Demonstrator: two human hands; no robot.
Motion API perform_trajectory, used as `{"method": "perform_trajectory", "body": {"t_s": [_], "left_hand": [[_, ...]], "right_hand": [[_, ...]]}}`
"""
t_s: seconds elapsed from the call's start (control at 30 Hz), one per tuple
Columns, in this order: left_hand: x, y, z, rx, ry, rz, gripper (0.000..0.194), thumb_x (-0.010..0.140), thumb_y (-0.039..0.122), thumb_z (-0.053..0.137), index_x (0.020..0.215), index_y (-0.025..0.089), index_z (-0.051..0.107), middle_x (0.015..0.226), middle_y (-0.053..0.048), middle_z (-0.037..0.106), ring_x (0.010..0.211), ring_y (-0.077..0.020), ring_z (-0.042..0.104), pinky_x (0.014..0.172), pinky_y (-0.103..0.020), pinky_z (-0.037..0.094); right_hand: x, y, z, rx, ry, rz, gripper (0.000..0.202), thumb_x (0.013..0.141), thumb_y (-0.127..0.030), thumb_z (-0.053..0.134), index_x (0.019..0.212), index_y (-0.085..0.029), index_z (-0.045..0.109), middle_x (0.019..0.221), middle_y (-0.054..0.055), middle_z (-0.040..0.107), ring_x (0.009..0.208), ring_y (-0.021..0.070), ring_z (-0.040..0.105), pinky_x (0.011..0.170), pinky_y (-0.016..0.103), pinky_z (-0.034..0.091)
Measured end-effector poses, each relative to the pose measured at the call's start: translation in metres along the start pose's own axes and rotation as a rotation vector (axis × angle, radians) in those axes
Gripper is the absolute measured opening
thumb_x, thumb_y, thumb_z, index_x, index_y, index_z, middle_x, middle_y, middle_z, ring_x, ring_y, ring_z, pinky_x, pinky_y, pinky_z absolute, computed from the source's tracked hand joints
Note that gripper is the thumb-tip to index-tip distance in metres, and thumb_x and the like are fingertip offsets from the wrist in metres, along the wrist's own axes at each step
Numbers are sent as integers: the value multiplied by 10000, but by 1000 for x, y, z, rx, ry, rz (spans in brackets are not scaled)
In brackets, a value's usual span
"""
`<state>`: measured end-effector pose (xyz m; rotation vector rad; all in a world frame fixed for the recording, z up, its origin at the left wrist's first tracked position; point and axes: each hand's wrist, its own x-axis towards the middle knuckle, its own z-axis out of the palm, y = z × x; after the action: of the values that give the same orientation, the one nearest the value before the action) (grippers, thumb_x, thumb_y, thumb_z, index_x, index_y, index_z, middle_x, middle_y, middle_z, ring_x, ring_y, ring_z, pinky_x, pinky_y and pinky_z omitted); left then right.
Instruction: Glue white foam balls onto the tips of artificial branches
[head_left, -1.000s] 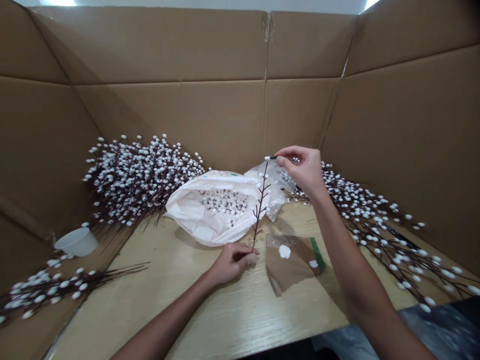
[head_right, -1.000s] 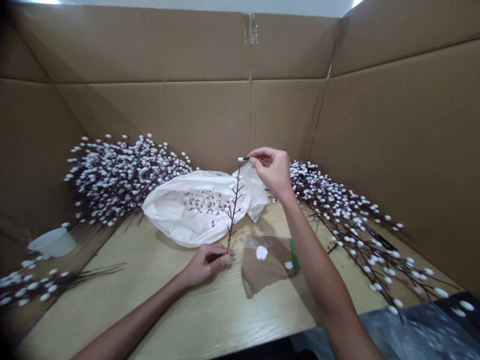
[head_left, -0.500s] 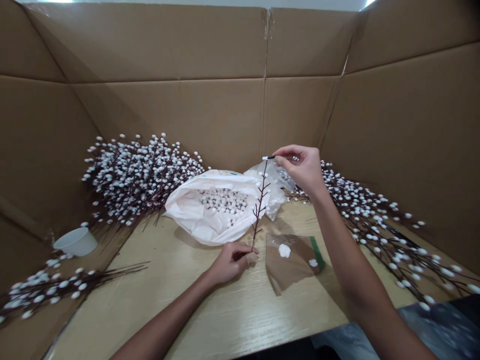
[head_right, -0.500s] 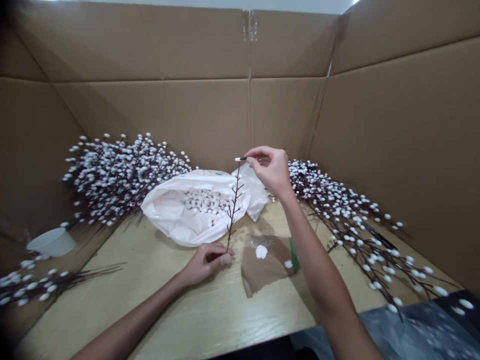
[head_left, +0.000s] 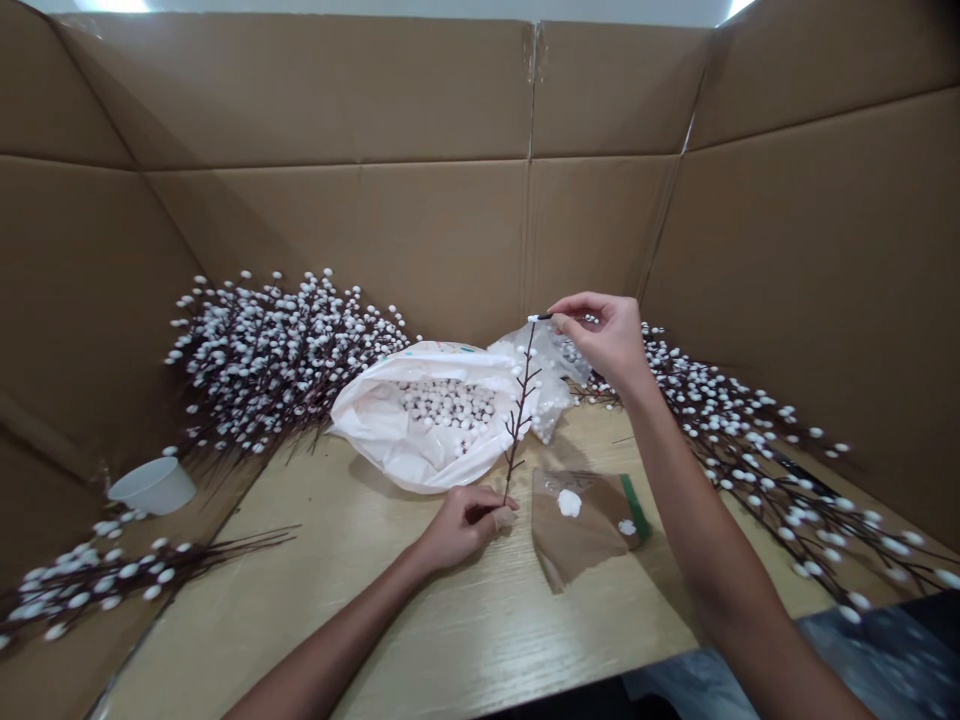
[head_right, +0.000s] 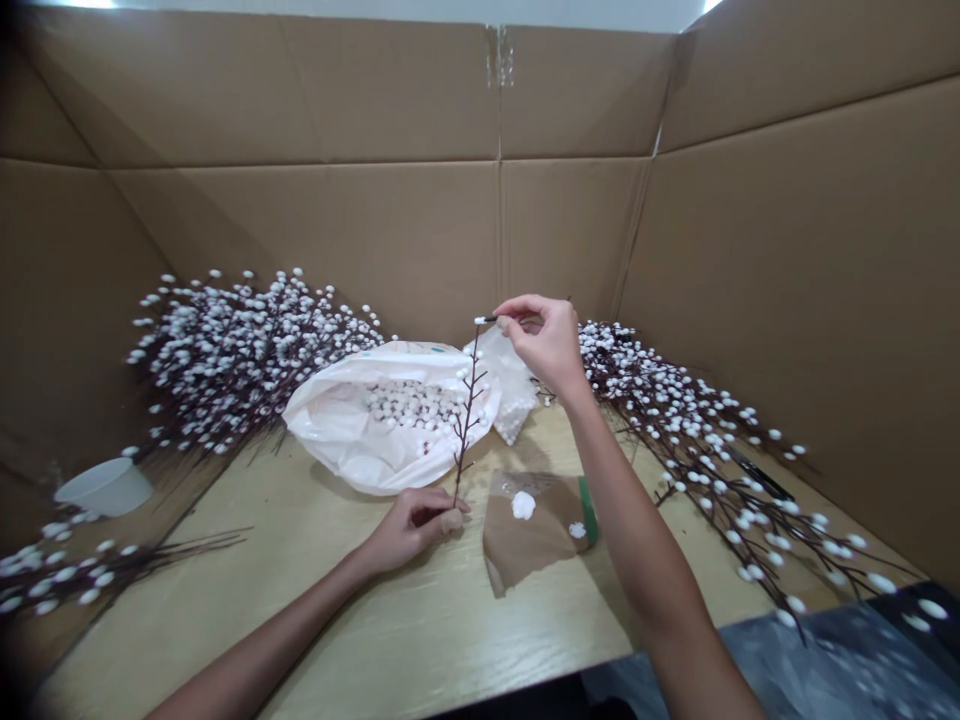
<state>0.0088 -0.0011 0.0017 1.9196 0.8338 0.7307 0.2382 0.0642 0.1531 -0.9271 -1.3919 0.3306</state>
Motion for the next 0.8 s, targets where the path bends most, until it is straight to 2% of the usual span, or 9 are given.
{"method": "perform_trajectory", "body": {"t_s": [0.23,0.37,0.5,0.63,0.8], "left_hand": [[0,1,1,-32,9,-54,377,822,427,603,871,81,744,786,-92,680,659,-151,542,591,-233,385],[0,1,1,-48,0,-55,359,828,406,597,842,75,736,760,-84,662,645,-143,525,581,-232,367],[1,2,1,-60,5,-53,324,825,372,597,814,74,724,752,-76,651,674,-151,538,607,-234,383],[2,3,2,-30,9,-45,317,823,368,587,816,80,718,743,-68,648,670,-148,541,606,-232,393],[5,4,1,61,12,-30,285,818,336,581,770,88,712,818,-91,686,729,-171,588,646,-244,428]], "right_hand": [[0,-5,-6,32,40,15,76,678,-141,639,733,-126,689,697,43,675,595,133,623,627,311,540],[-2,-16,-13,54,102,-5,113,679,-159,659,782,-136,697,706,33,677,595,130,622,612,304,547],[-14,-29,-22,32,113,-25,101,697,-165,655,780,-135,704,722,41,684,599,130,627,598,290,541],[-45,-23,-38,-2,109,46,80,711,-203,650,747,-152,700,757,41,695,623,137,636,611,288,545],[-115,13,-67,-80,80,297,154,701,-294,663,738,-147,691,766,60,705,645,164,637,621,307,548]]}}
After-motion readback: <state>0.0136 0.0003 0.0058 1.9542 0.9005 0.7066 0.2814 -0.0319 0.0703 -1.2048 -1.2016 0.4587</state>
